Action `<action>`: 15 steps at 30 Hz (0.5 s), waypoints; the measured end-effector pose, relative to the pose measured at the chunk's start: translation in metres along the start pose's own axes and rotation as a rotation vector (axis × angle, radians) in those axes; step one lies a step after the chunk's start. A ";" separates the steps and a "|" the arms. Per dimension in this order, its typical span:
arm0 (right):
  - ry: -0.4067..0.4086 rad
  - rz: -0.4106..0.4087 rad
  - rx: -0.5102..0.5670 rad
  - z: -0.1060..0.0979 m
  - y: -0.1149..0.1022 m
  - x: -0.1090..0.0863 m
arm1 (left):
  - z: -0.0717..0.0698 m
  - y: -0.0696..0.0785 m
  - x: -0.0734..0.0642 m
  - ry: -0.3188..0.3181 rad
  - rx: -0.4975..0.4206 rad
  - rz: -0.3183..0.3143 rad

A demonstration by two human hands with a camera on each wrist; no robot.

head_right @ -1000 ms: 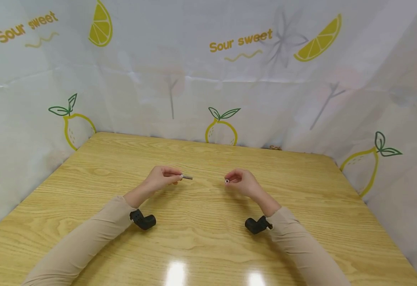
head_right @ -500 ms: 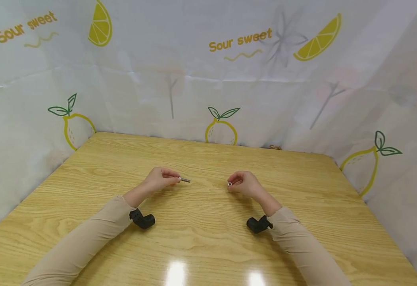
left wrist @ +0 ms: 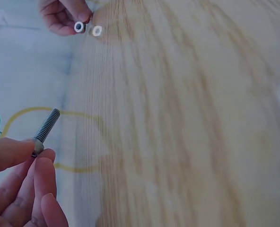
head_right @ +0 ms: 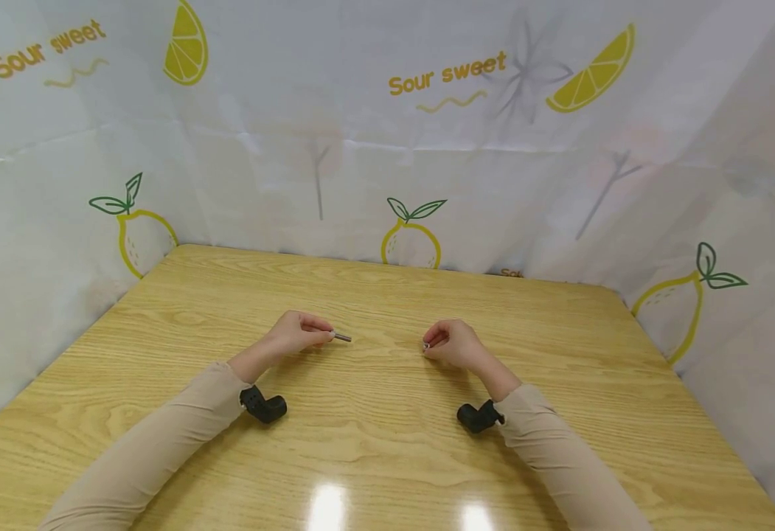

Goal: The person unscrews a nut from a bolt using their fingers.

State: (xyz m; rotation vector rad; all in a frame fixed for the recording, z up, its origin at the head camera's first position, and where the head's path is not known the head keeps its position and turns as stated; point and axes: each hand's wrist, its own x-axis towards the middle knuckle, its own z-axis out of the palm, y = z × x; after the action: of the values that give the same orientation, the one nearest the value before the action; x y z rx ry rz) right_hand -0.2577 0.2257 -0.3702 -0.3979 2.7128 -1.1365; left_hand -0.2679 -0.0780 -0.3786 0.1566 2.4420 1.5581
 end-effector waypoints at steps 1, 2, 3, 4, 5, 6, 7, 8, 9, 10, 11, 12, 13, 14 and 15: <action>-0.001 -0.003 -0.009 0.000 0.000 0.000 | 0.000 0.000 0.000 -0.001 0.003 0.001; 0.000 0.002 -0.015 0.000 0.000 0.000 | 0.000 -0.001 0.001 -0.002 0.008 0.002; -0.002 0.000 -0.025 0.000 0.000 0.000 | 0.000 -0.001 0.001 -0.003 0.010 0.000; -0.001 0.005 -0.029 0.000 0.001 0.001 | 0.000 -0.002 0.001 -0.004 0.015 0.000; -0.003 0.005 -0.035 0.000 0.001 0.001 | 0.000 -0.002 0.001 -0.006 0.021 -0.001; -0.004 0.006 -0.039 0.001 0.001 0.001 | -0.001 -0.003 0.001 -0.007 0.027 -0.001; -0.004 0.006 -0.043 0.001 0.001 0.001 | -0.001 -0.003 0.002 -0.006 0.029 -0.003; -0.004 0.007 -0.047 0.001 0.001 0.001 | -0.001 -0.004 0.002 -0.006 0.032 -0.001; -0.003 0.008 -0.049 0.001 0.001 0.001 | -0.001 -0.004 0.002 -0.006 0.034 0.000; -0.002 0.010 -0.051 0.001 0.001 0.001 | -0.001 -0.004 0.001 -0.005 0.040 0.004; 0.001 0.012 -0.056 0.001 0.001 0.001 | -0.001 -0.004 0.001 -0.003 0.039 0.002; 0.003 0.014 -0.060 0.001 0.001 0.001 | -0.001 -0.004 0.001 -0.002 0.041 0.003; 0.006 0.016 -0.063 0.001 0.001 0.001 | -0.001 -0.004 0.001 -0.001 0.043 0.002; 0.008 0.017 -0.067 0.001 0.001 0.001 | -0.001 -0.004 0.001 -0.002 0.048 0.003; 0.010 0.019 -0.070 0.001 0.001 0.001 | -0.001 -0.004 0.001 -0.002 0.050 0.001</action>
State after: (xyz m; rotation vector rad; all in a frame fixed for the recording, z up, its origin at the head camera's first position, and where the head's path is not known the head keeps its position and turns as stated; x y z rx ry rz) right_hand -0.2582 0.2250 -0.3715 -0.3770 2.7650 -1.0440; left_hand -0.2687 -0.0804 -0.3818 0.1681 2.4804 1.4970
